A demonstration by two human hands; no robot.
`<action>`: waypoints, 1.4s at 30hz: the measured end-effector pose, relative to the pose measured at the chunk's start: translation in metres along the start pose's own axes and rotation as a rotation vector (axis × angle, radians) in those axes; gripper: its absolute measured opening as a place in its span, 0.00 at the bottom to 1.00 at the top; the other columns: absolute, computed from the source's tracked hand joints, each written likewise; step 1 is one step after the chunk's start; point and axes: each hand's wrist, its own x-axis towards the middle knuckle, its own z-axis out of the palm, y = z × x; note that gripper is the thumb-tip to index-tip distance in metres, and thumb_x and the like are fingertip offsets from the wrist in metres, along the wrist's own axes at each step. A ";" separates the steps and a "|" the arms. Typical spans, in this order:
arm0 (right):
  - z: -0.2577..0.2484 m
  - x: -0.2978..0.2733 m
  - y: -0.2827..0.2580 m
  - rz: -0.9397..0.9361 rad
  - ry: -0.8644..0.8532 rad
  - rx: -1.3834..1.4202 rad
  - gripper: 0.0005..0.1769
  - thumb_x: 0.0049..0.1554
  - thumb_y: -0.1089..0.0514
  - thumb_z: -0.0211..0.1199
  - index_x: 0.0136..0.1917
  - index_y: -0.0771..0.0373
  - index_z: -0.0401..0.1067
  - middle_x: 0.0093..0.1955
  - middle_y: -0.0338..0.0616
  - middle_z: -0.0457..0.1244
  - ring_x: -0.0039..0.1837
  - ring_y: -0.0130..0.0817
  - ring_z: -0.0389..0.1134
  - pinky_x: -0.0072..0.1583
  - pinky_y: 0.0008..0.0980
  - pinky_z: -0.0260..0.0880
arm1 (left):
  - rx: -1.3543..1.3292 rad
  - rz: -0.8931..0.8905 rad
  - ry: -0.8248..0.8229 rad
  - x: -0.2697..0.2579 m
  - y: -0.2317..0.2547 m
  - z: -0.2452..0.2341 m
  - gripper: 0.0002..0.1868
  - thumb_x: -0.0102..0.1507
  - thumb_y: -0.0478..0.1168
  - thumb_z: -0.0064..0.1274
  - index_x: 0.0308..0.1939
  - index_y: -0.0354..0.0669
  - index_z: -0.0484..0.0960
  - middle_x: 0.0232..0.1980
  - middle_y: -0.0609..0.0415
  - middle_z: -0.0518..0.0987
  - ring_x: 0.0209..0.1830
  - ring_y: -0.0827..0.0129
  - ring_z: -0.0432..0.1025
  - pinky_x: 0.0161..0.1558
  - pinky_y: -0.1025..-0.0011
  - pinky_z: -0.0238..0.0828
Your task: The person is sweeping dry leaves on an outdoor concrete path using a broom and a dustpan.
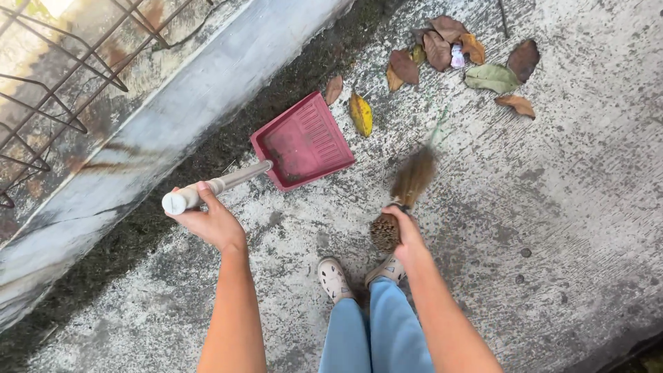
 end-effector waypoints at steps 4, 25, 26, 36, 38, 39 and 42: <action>0.069 -0.057 -0.006 0.049 -0.065 -0.066 0.20 0.50 0.61 0.70 0.54 0.58 0.67 0.42 0.43 0.63 0.38 0.37 0.69 0.39 0.40 0.74 | -0.036 -0.010 -0.040 0.004 -0.020 -0.003 0.30 0.74 0.36 0.58 0.73 0.35 0.56 0.69 0.42 0.68 0.69 0.58 0.66 0.72 0.61 0.59; 0.049 -0.075 -0.014 -0.071 0.118 -0.269 0.50 0.40 0.62 0.70 0.73 0.56 0.53 0.47 0.50 0.66 0.45 0.43 0.71 0.43 0.46 0.76 | 0.122 0.043 -0.806 -0.072 0.096 0.081 0.37 0.70 0.42 0.47 0.78 0.29 0.52 0.82 0.32 0.49 0.83 0.44 0.45 0.79 0.56 0.39; 0.044 -0.074 -0.016 -0.116 0.092 -0.360 0.54 0.38 0.61 0.72 0.75 0.55 0.52 0.49 0.50 0.67 0.46 0.42 0.71 0.45 0.43 0.75 | 0.180 0.145 -0.861 -0.076 0.113 0.089 0.37 0.70 0.43 0.46 0.78 0.31 0.52 0.83 0.35 0.48 0.83 0.44 0.43 0.78 0.55 0.40; -0.050 -0.071 -0.103 -0.338 0.167 -0.628 0.45 0.35 0.59 0.74 0.66 0.68 0.66 0.47 0.51 0.68 0.47 0.43 0.71 0.47 0.40 0.73 | 0.438 0.654 -1.005 -0.130 0.206 0.136 0.35 0.70 0.45 0.42 0.78 0.36 0.53 0.84 0.43 0.44 0.84 0.49 0.37 0.75 0.43 0.35; -0.087 -0.058 -0.128 -0.375 0.208 -0.628 0.45 0.35 0.60 0.75 0.66 0.67 0.66 0.47 0.51 0.68 0.46 0.42 0.71 0.47 0.39 0.73 | 0.451 0.752 -0.996 -0.143 0.227 0.153 0.34 0.70 0.45 0.42 0.78 0.36 0.54 0.84 0.44 0.44 0.84 0.49 0.37 0.76 0.42 0.35; -0.106 -0.049 -0.142 -0.405 0.249 -0.636 0.45 0.35 0.61 0.75 0.66 0.66 0.65 0.46 0.51 0.68 0.46 0.42 0.71 0.47 0.38 0.73 | 0.469 0.838 -0.987 -0.150 0.237 0.163 0.34 0.70 0.45 0.41 0.77 0.36 0.55 0.85 0.45 0.45 0.84 0.50 0.38 0.76 0.42 0.35; -0.134 -0.055 -0.191 -0.387 0.348 -0.607 0.44 0.36 0.62 0.74 0.66 0.63 0.63 0.45 0.50 0.69 0.44 0.41 0.72 0.46 0.40 0.74 | 0.440 0.950 -0.974 -0.176 0.267 0.189 0.34 0.70 0.46 0.41 0.77 0.35 0.55 0.84 0.45 0.46 0.84 0.53 0.39 0.77 0.42 0.34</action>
